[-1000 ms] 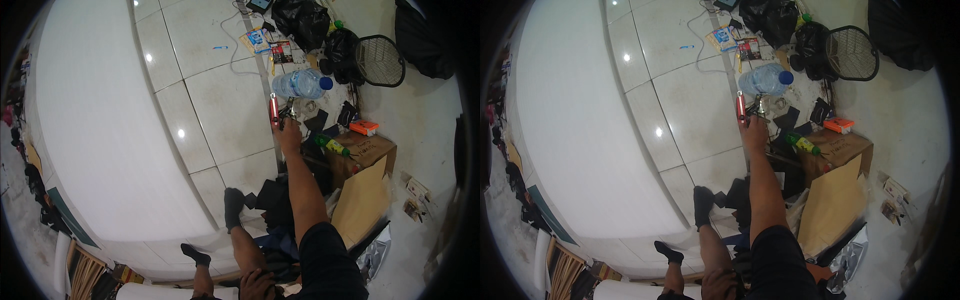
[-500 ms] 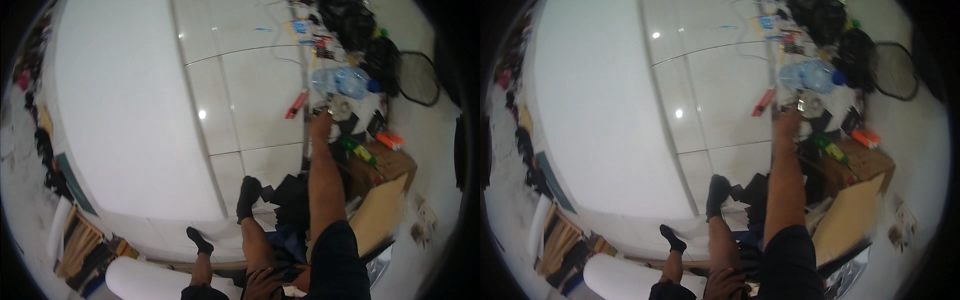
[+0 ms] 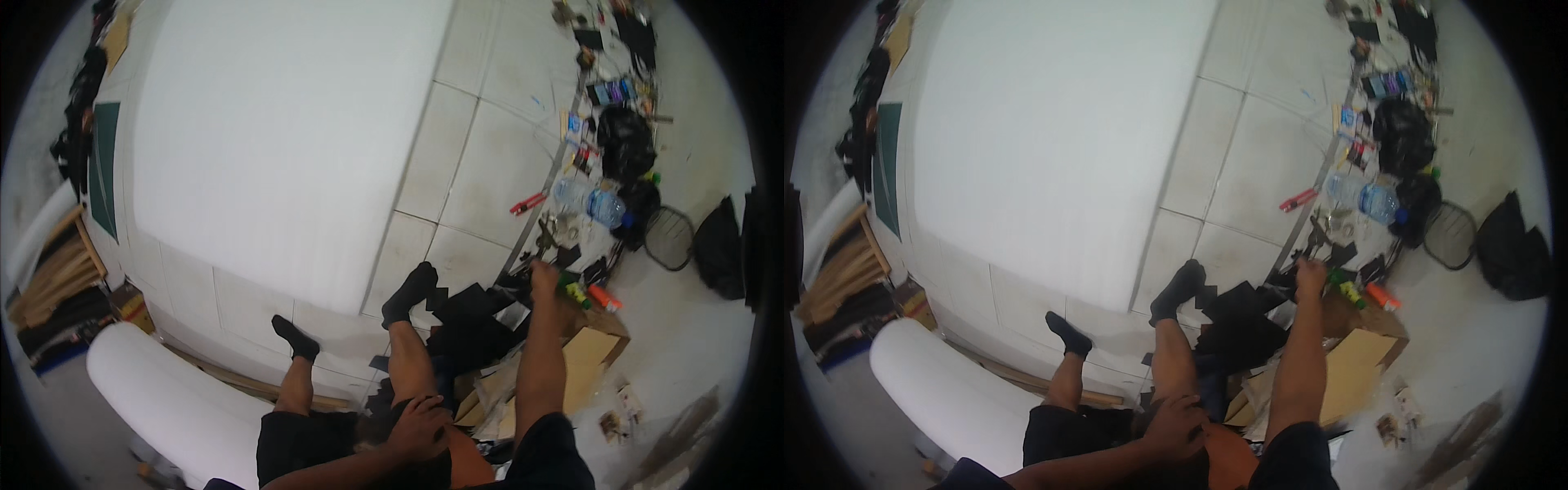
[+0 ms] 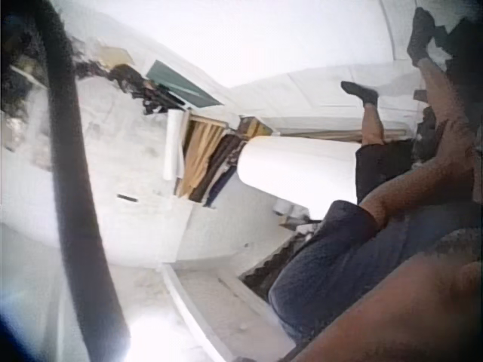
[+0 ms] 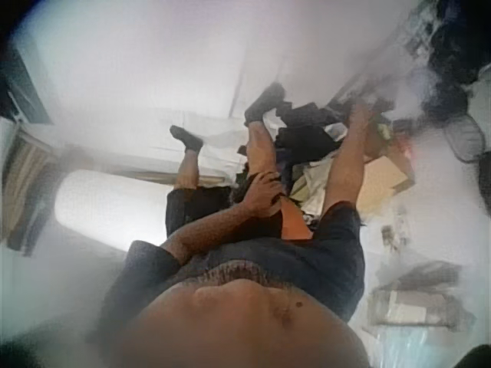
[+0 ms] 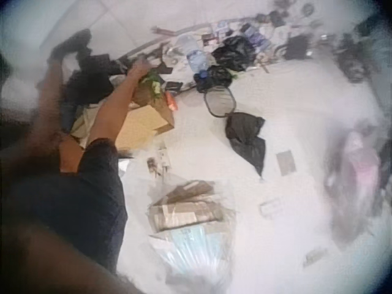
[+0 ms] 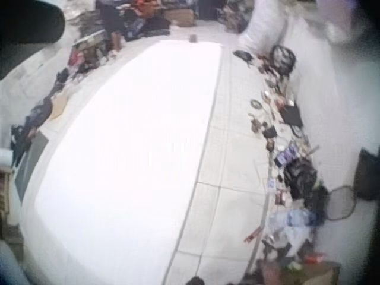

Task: The person cuts a large white foam sheet into smaller rectangular pieces using shears. They repeatedly unfold the foam, align it on the floor, and cut along straight lines, then fold and move the cut sections aside.

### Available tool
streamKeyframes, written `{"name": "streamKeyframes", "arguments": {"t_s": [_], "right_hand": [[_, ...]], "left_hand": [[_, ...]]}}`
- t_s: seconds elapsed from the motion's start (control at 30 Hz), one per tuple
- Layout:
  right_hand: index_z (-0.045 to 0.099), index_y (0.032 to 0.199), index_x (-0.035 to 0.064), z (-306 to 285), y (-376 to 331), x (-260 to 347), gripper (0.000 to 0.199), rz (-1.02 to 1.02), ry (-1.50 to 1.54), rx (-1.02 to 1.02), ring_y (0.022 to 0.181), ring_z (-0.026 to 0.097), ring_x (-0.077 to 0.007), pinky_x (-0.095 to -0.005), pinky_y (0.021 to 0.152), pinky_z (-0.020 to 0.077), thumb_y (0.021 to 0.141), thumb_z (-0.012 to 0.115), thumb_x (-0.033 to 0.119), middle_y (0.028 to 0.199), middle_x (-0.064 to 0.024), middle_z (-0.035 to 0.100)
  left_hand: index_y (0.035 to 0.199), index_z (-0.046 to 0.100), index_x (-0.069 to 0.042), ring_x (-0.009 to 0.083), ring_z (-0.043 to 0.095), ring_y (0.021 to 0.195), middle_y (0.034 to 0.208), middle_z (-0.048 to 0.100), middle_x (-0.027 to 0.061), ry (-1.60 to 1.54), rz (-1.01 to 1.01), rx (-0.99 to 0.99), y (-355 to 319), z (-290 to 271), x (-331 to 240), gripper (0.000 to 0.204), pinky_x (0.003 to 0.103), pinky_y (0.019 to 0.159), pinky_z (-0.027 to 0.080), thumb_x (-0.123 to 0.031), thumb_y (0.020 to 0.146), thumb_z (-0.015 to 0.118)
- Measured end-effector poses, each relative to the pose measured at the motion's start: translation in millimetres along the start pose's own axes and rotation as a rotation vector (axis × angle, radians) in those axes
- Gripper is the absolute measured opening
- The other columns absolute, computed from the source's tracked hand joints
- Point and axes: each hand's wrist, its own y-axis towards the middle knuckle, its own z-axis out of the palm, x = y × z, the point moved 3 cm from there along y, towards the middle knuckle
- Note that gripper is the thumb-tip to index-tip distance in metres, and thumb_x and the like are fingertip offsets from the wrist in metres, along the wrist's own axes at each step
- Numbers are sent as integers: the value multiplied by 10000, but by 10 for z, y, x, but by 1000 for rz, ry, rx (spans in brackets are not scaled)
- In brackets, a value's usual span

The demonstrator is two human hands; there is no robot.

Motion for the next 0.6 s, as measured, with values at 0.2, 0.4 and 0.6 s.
{"name": "streamKeyframes", "arguments": {"t_s": [0.2,0.4,0.6], "right_hand": [[593,881,-65,66,-2214,64,252,-108,-158,190,752,587,-231,-386,692,461,734,684,118,817,-127,624],[640,859,-28,-320,-4292,64,311,-324,-940,283,706,638,-263,-397,661,494,602,677,145,756,-130,650],[638,892,-61,393,-5116,535,422,-402,-1236,305,677,655,-258,-394,593,507,648,783,250,773,-157,667]], "left_hand": [[1022,617,-76,323,505,1160,1060,614,137,-294,124,-189,-865,-278,571,272,439,1004,357,-245,808,628],[1044,628,-55,315,609,999,1044,631,159,-458,-141,-598,-2776,-1367,1646,289,394,883,470,-276,869,565],[1011,632,-19,280,644,916,984,663,151,-606,-634,-1243,-5843,-2328,2976,293,365,810,499,-265,854,609]]}}
